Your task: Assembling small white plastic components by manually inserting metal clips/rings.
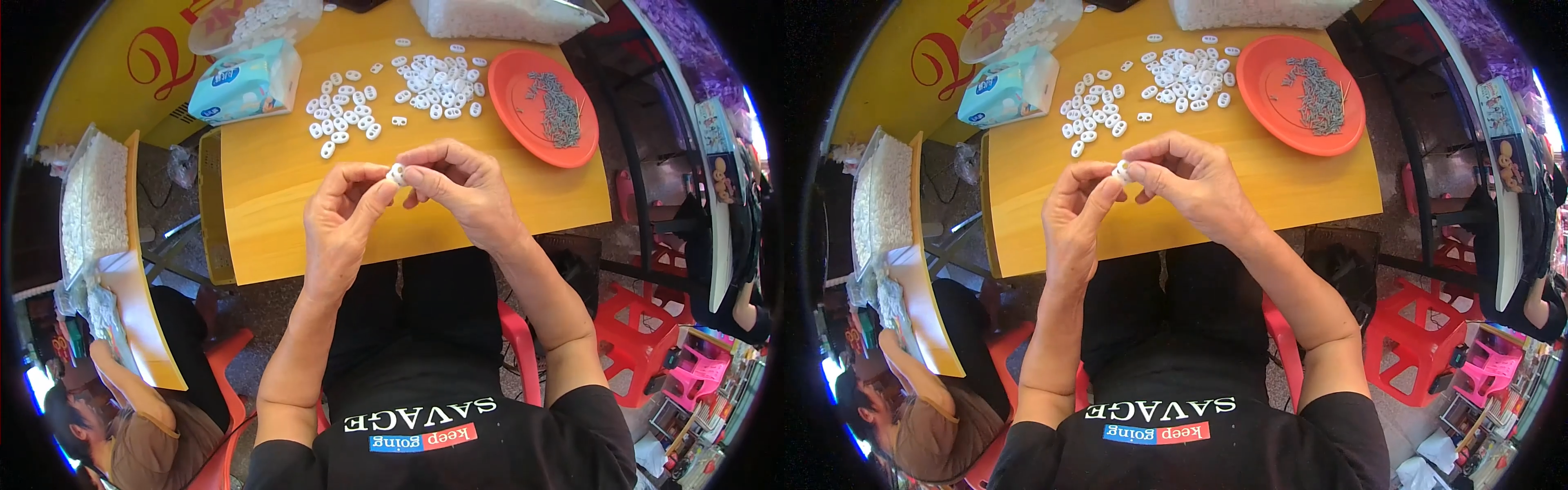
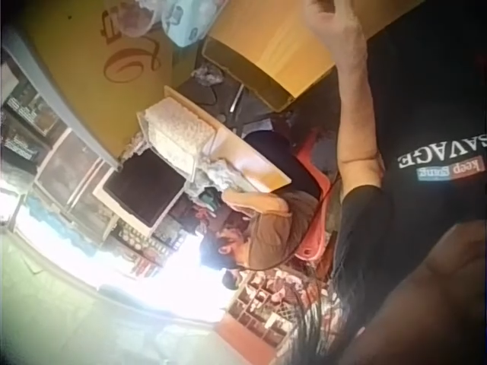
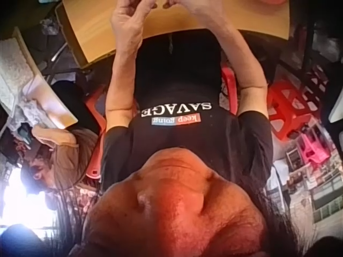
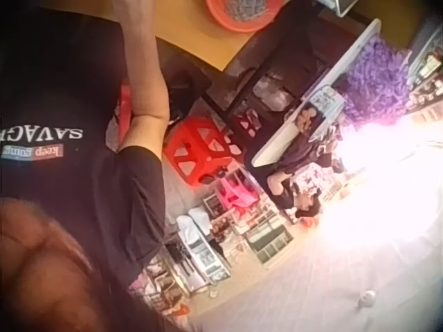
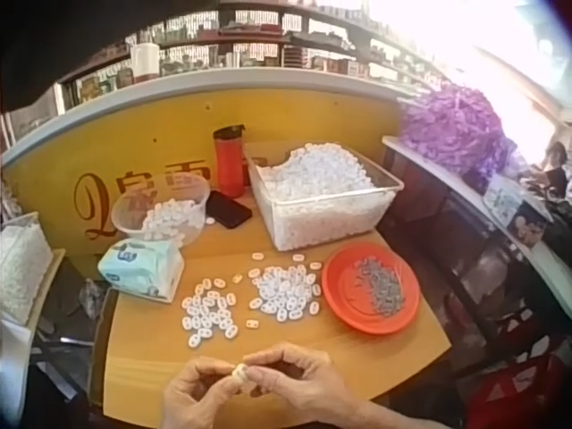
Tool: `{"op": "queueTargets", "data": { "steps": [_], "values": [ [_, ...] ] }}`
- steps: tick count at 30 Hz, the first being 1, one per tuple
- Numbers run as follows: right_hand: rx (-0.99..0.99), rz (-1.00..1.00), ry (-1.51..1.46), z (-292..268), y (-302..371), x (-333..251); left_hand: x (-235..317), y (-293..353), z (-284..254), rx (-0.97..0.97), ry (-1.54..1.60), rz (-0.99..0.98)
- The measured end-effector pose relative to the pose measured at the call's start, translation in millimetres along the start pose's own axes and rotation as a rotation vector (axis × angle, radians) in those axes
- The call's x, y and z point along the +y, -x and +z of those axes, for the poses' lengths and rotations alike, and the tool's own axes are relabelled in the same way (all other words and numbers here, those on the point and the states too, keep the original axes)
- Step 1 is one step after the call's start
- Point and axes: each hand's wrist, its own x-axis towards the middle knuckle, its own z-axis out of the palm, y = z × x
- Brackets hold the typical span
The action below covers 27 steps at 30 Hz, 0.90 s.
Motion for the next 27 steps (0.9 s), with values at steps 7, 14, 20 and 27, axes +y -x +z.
{"op": "queueTargets", "data": {
  "steps": [7,14,20,27],
  "values": [
    [-0.136,0.131,-0.210,11.5,7.8,-7.1,-11.8,9.6,-1.5,-0.193,-0.037,0.229],
    [-0.164,0.135,-0.213,15.0,16.4,-6.6,-19.3,20.1,-0.7,-0.274,0.143,0.157],
    [-0.174,0.038,-0.202,23.7,16.1,-3.1,-31.0,24.7,3.6,-0.224,0.355,0.178],
    [-0.143,0.038,-0.260,30.0,17.6,-2.2,-33.3,22.5,9.5,-0.192,0.375,0.236]
  ]
}}
